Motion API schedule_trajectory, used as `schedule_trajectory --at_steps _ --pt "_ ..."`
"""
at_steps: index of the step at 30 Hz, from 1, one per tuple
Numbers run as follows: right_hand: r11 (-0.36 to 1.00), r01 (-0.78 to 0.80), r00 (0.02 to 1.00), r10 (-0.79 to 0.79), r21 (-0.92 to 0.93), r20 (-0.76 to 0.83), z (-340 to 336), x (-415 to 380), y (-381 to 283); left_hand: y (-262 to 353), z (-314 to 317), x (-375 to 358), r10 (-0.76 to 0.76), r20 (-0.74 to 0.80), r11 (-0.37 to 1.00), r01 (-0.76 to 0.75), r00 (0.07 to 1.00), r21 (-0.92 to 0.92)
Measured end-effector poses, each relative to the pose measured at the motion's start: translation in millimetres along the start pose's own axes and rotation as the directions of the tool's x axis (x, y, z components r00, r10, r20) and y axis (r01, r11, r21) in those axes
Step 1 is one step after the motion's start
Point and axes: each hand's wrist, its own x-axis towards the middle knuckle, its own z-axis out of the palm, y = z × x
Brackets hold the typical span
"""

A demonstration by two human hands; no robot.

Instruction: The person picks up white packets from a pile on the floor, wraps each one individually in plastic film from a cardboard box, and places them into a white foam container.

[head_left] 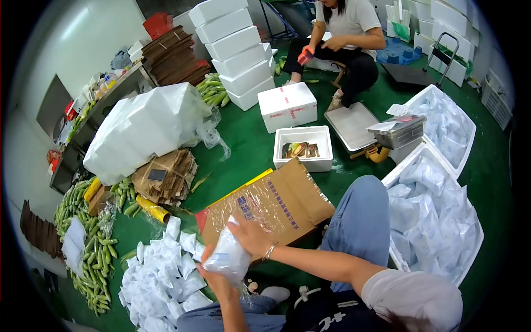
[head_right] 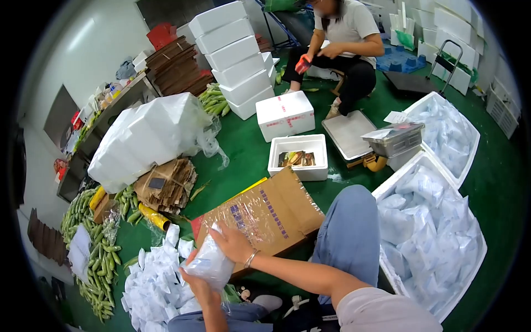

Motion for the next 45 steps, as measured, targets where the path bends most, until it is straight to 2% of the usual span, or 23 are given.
schedule_trajectory --at_steps 2,4,6,8,11,14,16,17,18,19,20,22,24,26,29,31,33,36,38,41,42,44,45 --pt "0.98 -0.127 0.987 0.14 -0.152 0.079 -9.0 -21.9 -26.2 -9.8 -18.7 6.4 0.485 0.119 0.686 -0.461 0.866 0.563" --pt "0.922 0.088 0.993 -0.054 -0.377 0.1 -14.1 -36.9 -40.6 -18.8 -24.9 12.7 0.557 0.105 0.558 -0.466 0.824 0.687" --pt "0.801 0.267 0.917 -0.041 -0.535 0.396 -5.7 -59.5 -41.9 -51.6 -58.4 40.3 0.146 -0.215 0.959 -0.084 0.966 0.271" --pt "0.494 0.531 0.843 -0.228 -0.689 0.487 -9.2 -78.2 -62.3 -66.6 -76.9 45.3 -0.271 0.038 0.963 0.271 0.962 0.02" --pt "0.517 0.792 0.599 -0.556 -0.325 0.576 -28.9 -72.9 -94.4 -93.9 -89.6 44.2 -0.706 0.293 0.707 0.666 0.645 0.237" --pt "0.748 0.663 0.314 -0.314 0.03 0.896 -11.7 -99.2 -94.9 -132.7 -114.3 28.4 -0.837 0.388 0.546 0.571 0.385 0.613" --pt "0.622 0.77 0.361 -0.612 0.146 0.704 -13.0 -92.6 -104.9 -194.6 -180.5 37.7 -0.739 0.536 0.655 0.246 0.408 0.715" --pt "0.567 0.82 0.423 -0.696 0.082 0.58 -8.0 -82.4 -101.3 -129.2 -146.5 6.3 -0.735 0.432 0.671 0.475 0.522 0.568" --pt "0.678 0.735 0.572 -0.598 -0.027 0.561 -1.0 -73.1 -87.6 -59.8 -108.2 -25.3 -0.715 0.318 0.699 0.627 0.623 0.344" --pt "0.972 0.23 0.833 -0.225 0.053 0.505 8.9 -64.8 -91.1 -10.7 -89.8 -48.3 -0.595 0.301 0.788 0.467 0.745 0.4" --pt "0.997 0.017 0.861 0.021 -0.07 0.508 17.5 -48.5 -95.4 17.5 -78.6 -67.9 -0.472 0.298 0.823 0.293 0.83 0.486" --pt "0.998 0.059 0.836 -0.03 -0.036 0.548 53.5 -40.4 -120.9 28.5 -68.6 -109.6 0.025 0.366 0.777 -0.248 0.93 0.578" --pt "0.931 0.334 0.691 -0.347 0.145 0.635 79.6 -61.5 -158.5 43.7 -71.3 -127.1 0.109 0.008 0.745 -0.087 0.994 0.661" --pt "0.627 0.673 0.291 -0.713 0.393 0.638 103.6 -99.5 -186.3 -62.7 -178.8 -102.0 0.512 0.029 0.176 -0.138 0.859 0.975" --pt "0.413 0.52 0.128 -0.903 0.748 0.409 117.6 -154.7 -235.2 25.0 -206.1 -168.7 0.526 -0.386 0.647 -0.061 0.758 0.76" --pt "0.493 0.459 0.168 -0.865 0.739 0.472 108.5 -137.2 -241.1 74.9 -265.0 -241.4 0.634 -0.536 0.521 0.204 0.558 0.829" --pt "0.617 0.457 0.199 -0.773 0.641 0.602 102.9 -97.7 -210.6 155.4 -234.2 -280.8 0.71 -0.699 0.398 -0.866 0.083 0.302" --pt "0.988 0.008 0.586 -0.13 0.155 0.8 93.7 -49.8 -139.1 189.4 -254.3 -332.6 0.825 -0.521 -0.061 -0.95 -0.22 0.306" --pt "0.998 -0.062 0.644 0.043 -0.005 0.764 83.0 -15.9 -65.6 155.1 -312.6 -316.9 0.844 -0.527 0.053 -0.993 0.103 -0.108" --pt "0.974 0.002 0.665 0.167 -0.226 0.728 43.7 13.7 26.9 92.3 -388.8 -196.8 0.494 -0.826 0.625 -0.772 0.273 0.118" --pt "0.96 -0.028 0.656 0.229 -0.28 0.719 26.1 18.5 47.1 64.0 -413.4 -152.1 0.464 -0.876 0.752 -0.581 0.131 0.311" --pt "0.913 -0.052 0.722 0.314 -0.404 0.617 -10.9 16.7 67.8 20.6 -497.9 -93.3 0.254 -0.965 0.966 0.03 0.062 0.256" --pt "0.877 -0.116 0.705 0.403 -0.466 0.583 -33.7 18.0 78.1 -15.4 -564.1 -75.7 0.435 -0.9 0.808 0.453 -0.028 0.376"
